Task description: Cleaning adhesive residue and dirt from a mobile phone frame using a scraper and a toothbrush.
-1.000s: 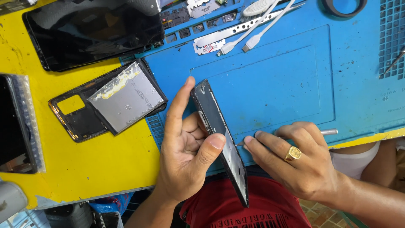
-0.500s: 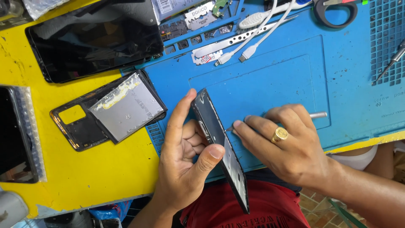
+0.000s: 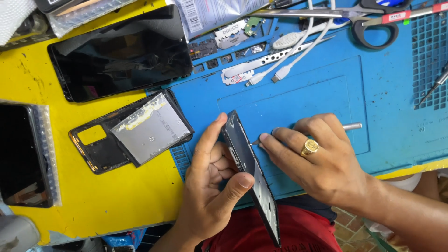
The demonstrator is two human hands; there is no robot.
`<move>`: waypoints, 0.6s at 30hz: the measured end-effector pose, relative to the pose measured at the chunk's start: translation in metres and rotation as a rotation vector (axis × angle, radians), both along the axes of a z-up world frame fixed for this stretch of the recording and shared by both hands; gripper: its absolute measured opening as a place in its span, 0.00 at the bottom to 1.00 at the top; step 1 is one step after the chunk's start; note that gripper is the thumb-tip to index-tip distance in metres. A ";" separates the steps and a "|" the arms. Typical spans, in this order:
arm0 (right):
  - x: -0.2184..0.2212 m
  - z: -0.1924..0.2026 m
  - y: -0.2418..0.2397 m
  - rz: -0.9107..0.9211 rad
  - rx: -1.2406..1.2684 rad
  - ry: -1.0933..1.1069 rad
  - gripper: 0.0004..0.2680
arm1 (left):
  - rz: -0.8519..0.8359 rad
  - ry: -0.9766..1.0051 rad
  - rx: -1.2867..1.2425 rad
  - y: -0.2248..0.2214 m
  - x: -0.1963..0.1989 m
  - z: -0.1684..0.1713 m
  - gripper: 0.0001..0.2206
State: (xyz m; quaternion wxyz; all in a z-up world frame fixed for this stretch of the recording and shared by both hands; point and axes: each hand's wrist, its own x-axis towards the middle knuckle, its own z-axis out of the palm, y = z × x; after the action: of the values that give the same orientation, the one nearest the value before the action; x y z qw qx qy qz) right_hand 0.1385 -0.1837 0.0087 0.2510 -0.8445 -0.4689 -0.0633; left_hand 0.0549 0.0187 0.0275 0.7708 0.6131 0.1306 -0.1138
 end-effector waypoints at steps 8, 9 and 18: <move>0.025 -0.004 0.014 -0.002 0.013 -0.051 0.06 | 0.011 -0.005 -0.041 0.000 0.000 -0.001 0.39; 0.025 -0.003 0.014 0.006 -0.004 -0.060 0.06 | 0.008 -0.007 -0.055 0.000 0.000 -0.001 0.39; 0.034 -0.005 0.020 -0.012 -0.011 -0.102 0.07 | 0.023 -0.015 -0.045 -0.001 -0.002 -0.003 0.38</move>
State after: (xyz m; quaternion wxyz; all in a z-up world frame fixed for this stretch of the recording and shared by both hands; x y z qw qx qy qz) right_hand 0.1729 -0.1636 0.0032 0.2215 -0.8444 -0.4762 -0.1052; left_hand 0.0534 0.0173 0.0244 0.7865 0.5949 0.1295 -0.1033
